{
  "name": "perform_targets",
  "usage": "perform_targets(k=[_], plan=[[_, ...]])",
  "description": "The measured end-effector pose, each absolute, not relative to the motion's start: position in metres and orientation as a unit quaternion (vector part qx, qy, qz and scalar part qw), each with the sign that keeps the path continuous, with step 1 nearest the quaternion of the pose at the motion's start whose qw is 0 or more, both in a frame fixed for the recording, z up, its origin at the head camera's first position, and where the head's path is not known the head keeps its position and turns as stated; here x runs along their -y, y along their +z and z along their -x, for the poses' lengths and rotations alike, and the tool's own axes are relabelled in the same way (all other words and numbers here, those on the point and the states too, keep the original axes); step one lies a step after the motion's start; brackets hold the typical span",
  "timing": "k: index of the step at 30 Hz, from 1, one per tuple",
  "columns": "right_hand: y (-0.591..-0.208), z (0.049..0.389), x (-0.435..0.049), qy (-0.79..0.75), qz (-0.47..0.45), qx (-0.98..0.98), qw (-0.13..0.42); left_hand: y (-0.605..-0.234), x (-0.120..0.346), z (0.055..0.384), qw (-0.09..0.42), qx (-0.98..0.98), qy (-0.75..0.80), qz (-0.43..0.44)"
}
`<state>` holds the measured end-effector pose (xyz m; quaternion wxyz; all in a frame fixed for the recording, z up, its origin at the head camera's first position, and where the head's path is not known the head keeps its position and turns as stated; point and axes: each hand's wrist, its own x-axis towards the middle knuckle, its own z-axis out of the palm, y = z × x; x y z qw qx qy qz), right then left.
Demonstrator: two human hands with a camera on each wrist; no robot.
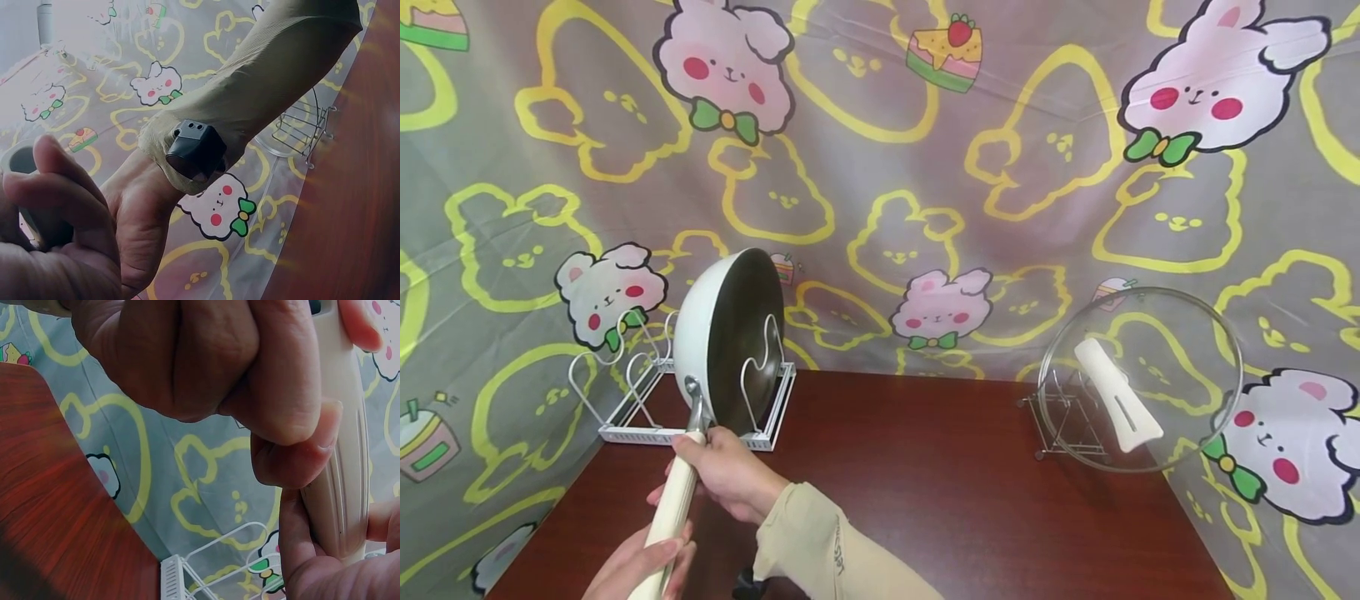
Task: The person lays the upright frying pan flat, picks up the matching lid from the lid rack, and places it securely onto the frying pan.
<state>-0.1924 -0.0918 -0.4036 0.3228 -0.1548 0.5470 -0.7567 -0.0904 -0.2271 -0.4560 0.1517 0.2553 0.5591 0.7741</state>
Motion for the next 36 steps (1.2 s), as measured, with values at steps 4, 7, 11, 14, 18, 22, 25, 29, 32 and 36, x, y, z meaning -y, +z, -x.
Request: perform_targets(k=[4, 7, 11, 14, 18, 22, 25, 29, 32, 36], plan=[[-0.402, 0.192, 0.092, -0.76, 0.157, -0.544, 0.32, -0.452, 0.228, 0.089, 0.163, -0.565, 0.774, -0.234], [-0.401, 0.192, 0.092, -0.761, 0.159, -0.542, 0.319, -0.449, 0.228, 0.087, 0.173, -0.572, 0.773, -0.212], [-0.399, 0.192, 0.091, -0.763, 0.158, -0.54, 0.318, -0.446, 0.228, 0.087, 0.174, -0.566, 0.776, -0.218], [-0.397, 0.191, 0.091, -0.763, 0.157, -0.542, 0.317, -0.445, 0.228, 0.087, 0.17, -0.559, 0.777, -0.234], [-0.394, 0.19, 0.09, -0.759, 0.162, -0.543, 0.32, -0.445, 0.229, 0.086, 0.17, -0.553, 0.78, -0.239], [-0.391, 0.188, 0.09, -0.758, 0.166, -0.541, 0.323, -0.445, 0.23, 0.086, 0.171, -0.535, 0.785, -0.263], [-0.39, 0.187, 0.09, -0.76, 0.165, -0.541, 0.322, -0.444, 0.229, 0.086, 0.172, -0.525, 0.786, -0.277], [-0.386, 0.187, 0.09, -0.757, 0.177, -0.54, 0.322, -0.44, 0.23, 0.086, 0.173, -0.529, 0.784, -0.275], [-0.383, 0.188, 0.091, -0.757, 0.183, -0.539, 0.323, -0.436, 0.231, 0.084, 0.179, -0.536, 0.784, -0.258], [-0.381, 0.188, 0.091, -0.757, 0.179, -0.54, 0.322, -0.431, 0.233, 0.082, 0.192, -0.544, 0.785, -0.227]])
